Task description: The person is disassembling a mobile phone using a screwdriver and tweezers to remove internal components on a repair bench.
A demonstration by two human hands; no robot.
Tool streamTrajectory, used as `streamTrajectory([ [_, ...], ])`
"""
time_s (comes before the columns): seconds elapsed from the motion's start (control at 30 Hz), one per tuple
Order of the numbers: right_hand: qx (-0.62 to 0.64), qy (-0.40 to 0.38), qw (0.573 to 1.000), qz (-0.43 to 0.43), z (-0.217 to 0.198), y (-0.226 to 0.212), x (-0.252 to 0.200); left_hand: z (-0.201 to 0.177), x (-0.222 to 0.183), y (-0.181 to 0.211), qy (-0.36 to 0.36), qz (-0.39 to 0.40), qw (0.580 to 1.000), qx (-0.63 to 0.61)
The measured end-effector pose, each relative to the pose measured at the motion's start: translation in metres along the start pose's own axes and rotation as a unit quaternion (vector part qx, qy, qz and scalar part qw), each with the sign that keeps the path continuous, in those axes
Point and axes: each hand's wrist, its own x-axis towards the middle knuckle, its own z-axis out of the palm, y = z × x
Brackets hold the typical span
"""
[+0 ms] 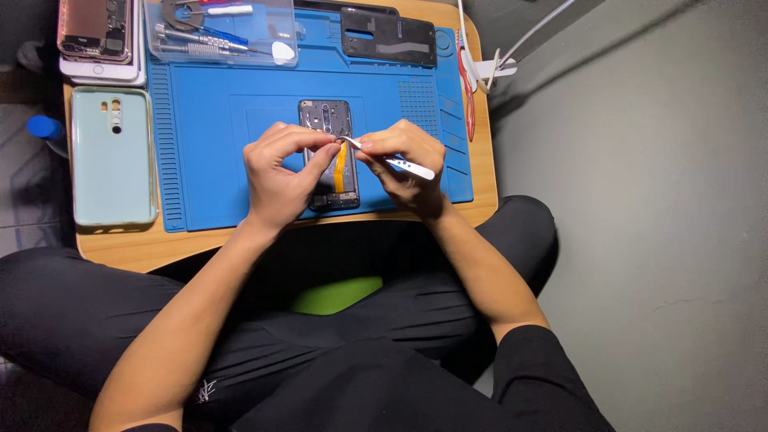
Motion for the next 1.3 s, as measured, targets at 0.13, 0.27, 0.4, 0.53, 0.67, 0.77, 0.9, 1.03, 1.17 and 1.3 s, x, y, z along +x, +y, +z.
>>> streamTrajectory([
  [0.13,-0.008,-0.002,1.000,0.004,-0.001,0.005,-0.004,0.001,-0.001,0.000,-0.001,0.002,1.000,-0.010],
  [0.27,-0.014,0.008,1.000,0.020,-0.002,0.016,-0.013,0.002,-0.001,-0.003,-0.001,0.004,1.000,-0.016],
  [0.4,0.004,0.037,0.997,0.069,0.003,0.035,-0.020,-0.003,-0.002,-0.008,-0.022,-0.024,0.997,0.064],
  [0.53,0.010,0.075,0.988,0.138,0.019,0.063,-0.016,-0.010,-0.004,-0.008,-0.058,-0.046,0.970,0.233],
  [0.67,-0.038,0.059,0.989,0.130,0.029,0.088,0.001,-0.008,-0.005,-0.023,-0.064,-0.050,0.968,0.237],
  [0.77,-0.042,0.005,0.986,0.163,0.040,0.097,0.012,-0.008,-0.008,-0.031,-0.099,-0.076,0.944,0.306],
  [0.9,-0.103,-0.002,0.980,0.172,0.057,0.124,0.016,-0.006,-0.010,-0.034,-0.134,-0.050,0.921,0.362],
  [1.03,-0.120,-0.018,0.979,0.165,0.066,0.141,0.020,-0.004,-0.010,-0.036,-0.135,-0.026,0.911,0.388],
  [1.17,-0.142,-0.026,0.975,0.167,0.069,0.142,0.023,-0.005,-0.010,-0.036,-0.137,-0.023,0.909,0.393],
  [1.3,-0.156,-0.026,0.972,0.173,0.069,0.144,0.022,-0.004,-0.009,-0.036,-0.140,-0.022,0.909,0.391],
])
